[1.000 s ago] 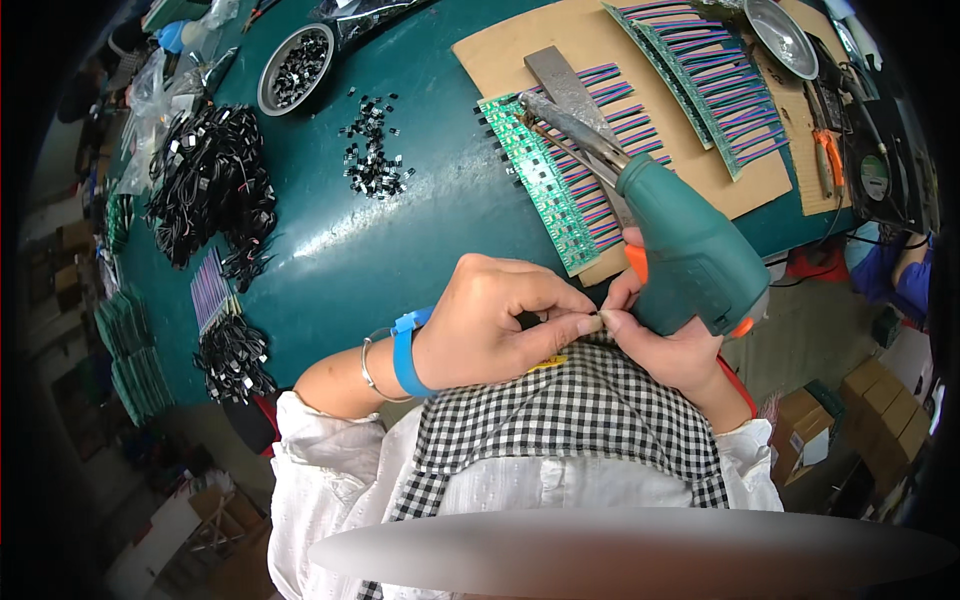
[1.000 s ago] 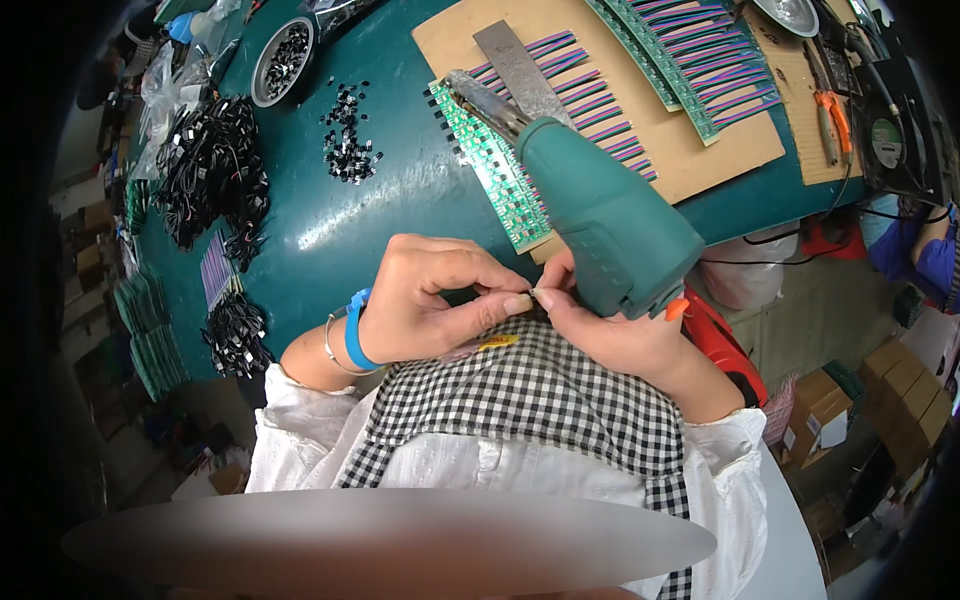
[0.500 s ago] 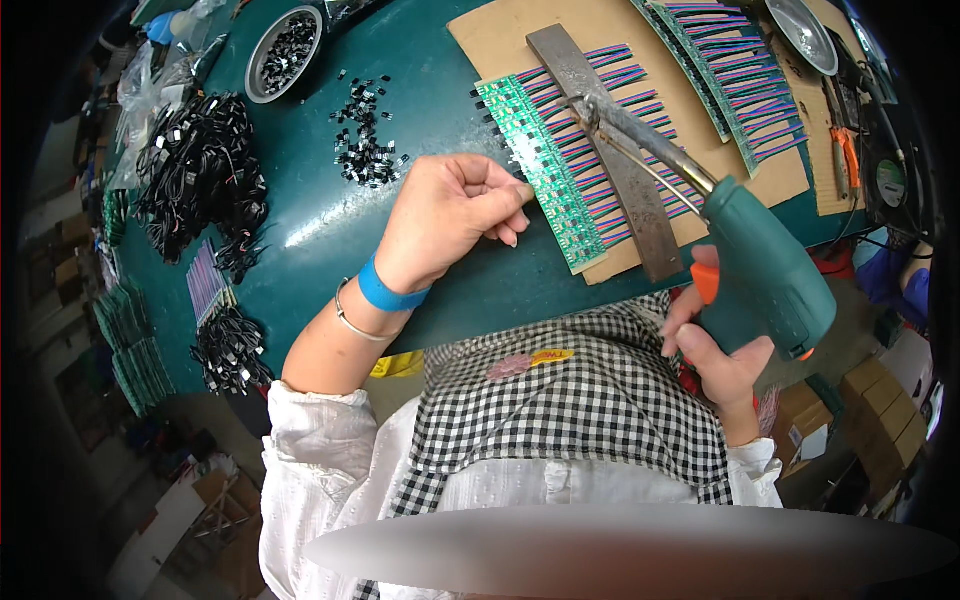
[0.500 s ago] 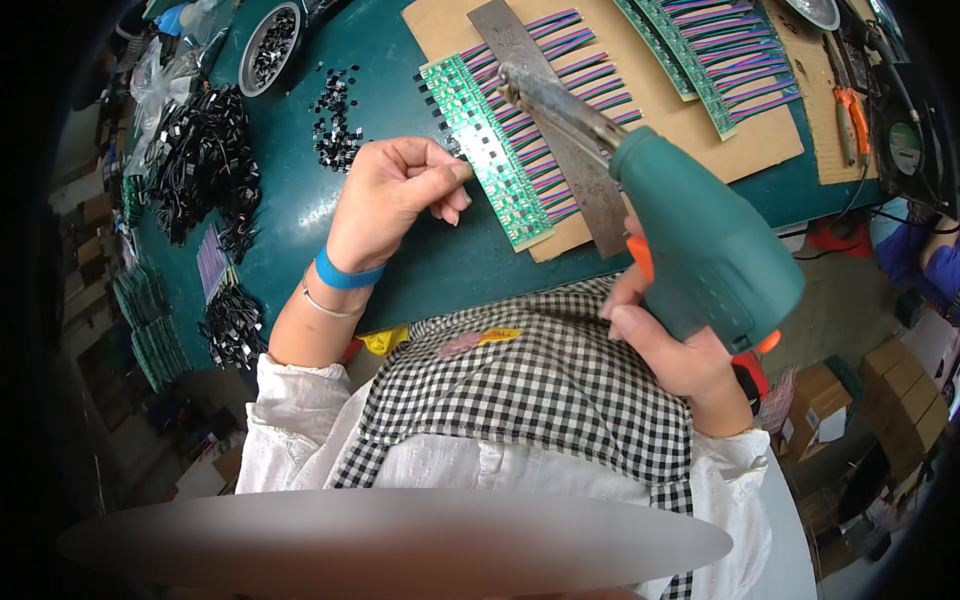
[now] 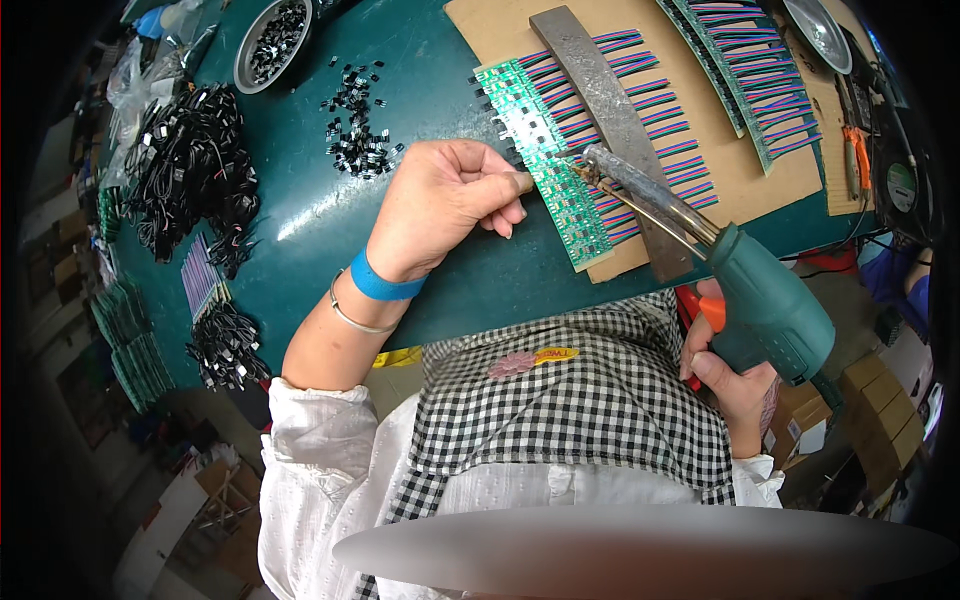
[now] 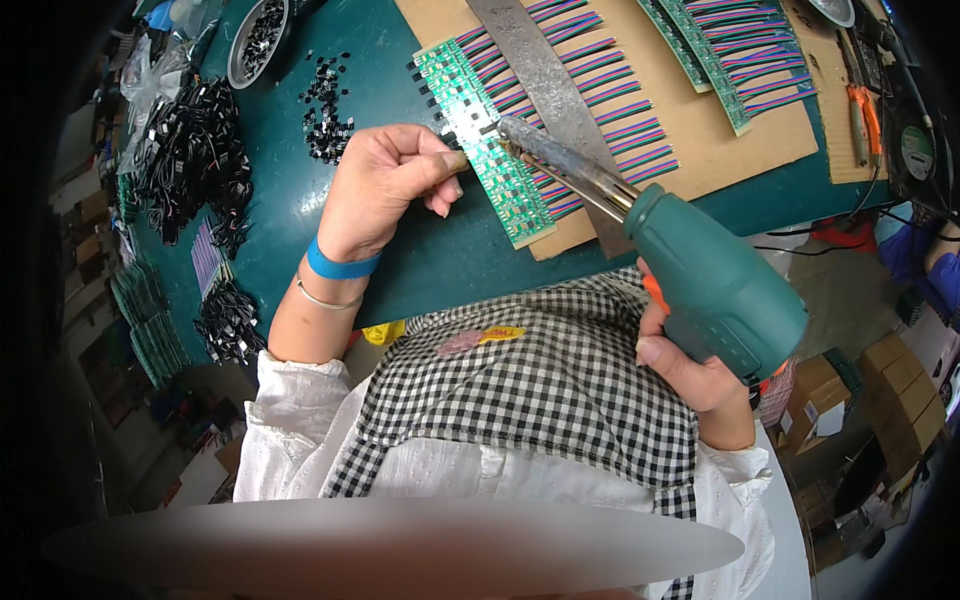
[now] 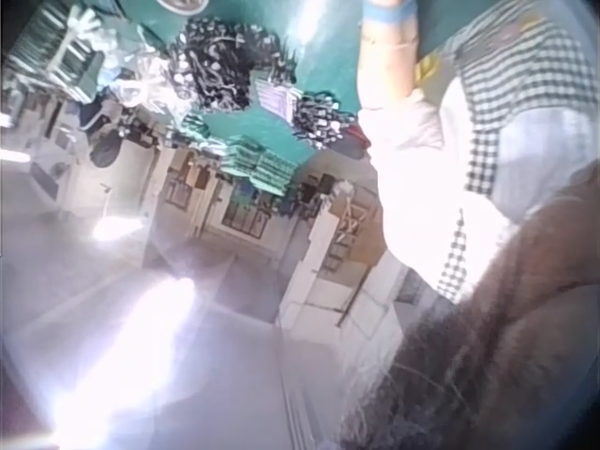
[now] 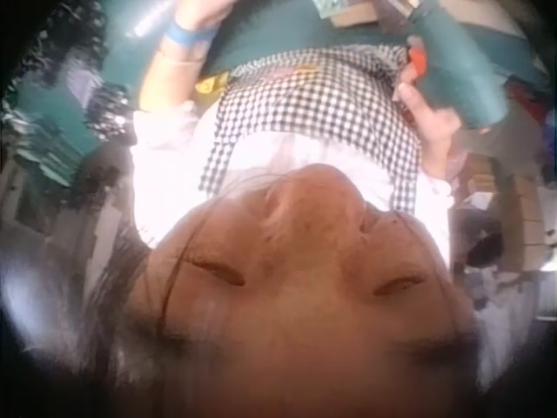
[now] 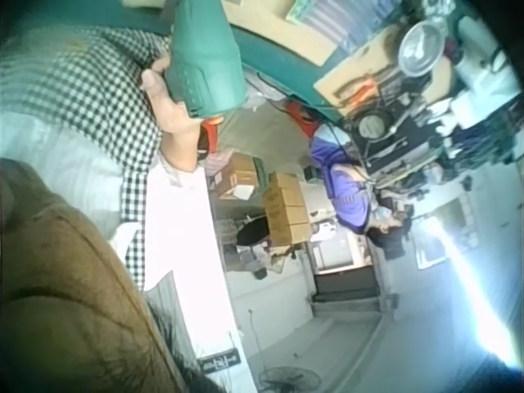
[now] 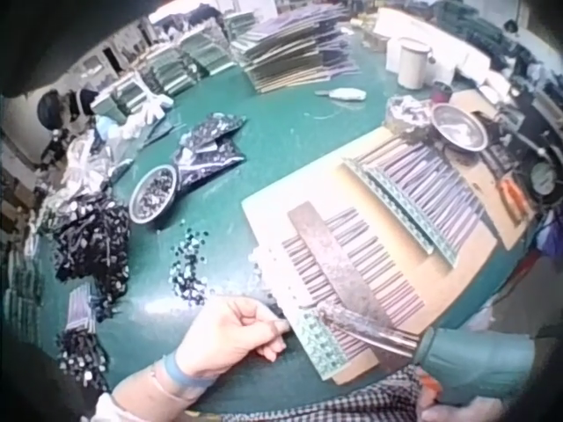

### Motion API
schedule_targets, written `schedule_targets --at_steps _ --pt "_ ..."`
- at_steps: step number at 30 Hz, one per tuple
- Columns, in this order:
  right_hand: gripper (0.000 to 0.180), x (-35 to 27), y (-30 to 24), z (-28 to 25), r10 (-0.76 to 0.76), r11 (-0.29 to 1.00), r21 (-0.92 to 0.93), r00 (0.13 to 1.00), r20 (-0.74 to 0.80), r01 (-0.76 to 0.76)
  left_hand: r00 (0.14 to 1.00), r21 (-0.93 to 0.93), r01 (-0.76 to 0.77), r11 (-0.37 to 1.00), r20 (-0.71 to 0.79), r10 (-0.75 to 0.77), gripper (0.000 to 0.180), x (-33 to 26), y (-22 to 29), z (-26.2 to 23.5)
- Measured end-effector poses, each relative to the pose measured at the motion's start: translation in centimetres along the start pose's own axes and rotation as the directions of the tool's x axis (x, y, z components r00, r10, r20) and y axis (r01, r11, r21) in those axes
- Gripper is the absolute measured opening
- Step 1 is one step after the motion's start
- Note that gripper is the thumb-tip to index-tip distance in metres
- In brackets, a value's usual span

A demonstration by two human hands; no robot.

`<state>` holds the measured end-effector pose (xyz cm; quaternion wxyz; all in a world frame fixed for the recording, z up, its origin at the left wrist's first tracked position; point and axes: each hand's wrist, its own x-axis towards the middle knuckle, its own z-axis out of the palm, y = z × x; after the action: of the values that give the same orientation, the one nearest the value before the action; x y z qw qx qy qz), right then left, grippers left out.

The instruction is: The person assembles small electronic components by inserting pieces into a circuit board using a manual assembly tool.

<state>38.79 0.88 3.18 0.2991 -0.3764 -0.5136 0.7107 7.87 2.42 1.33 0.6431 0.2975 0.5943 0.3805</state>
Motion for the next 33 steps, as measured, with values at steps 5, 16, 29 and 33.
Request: schedule_targets --at_steps 5,16,29,33 --pt "0.056 -0.2 -0.3 0.1 0.048 0.999 -0.023 0.999 -0.009 -0.049 1.000 -0.002 0.014 1.000 -0.004 -0.014 0.012 0.1 0.1 0.1" --pt "0.056 0.0 -0.7 0.3 0.070 0.997 -0.018 0.997 -0.013 -0.070 1.000 -0.002 0.009 1.000 0.011 -0.009 0.009 0.2 0.0 0.1" --pt "0.045 0.2 0.1 0.5 0.052 0.999 -0.002 0.997 0.057 -0.052 1.000 0.020 0.006 1.000 -0.005 -0.006 0.010 0.3 -0.1 0.2" --pt "0.042 0.4 0.7 0.4 0.045 0.999 0.023 0.999 0.015 -0.045 1.000 0.013 0.005 1.000 -0.003 -0.005 0.010 0.3 -0.1 0.2"
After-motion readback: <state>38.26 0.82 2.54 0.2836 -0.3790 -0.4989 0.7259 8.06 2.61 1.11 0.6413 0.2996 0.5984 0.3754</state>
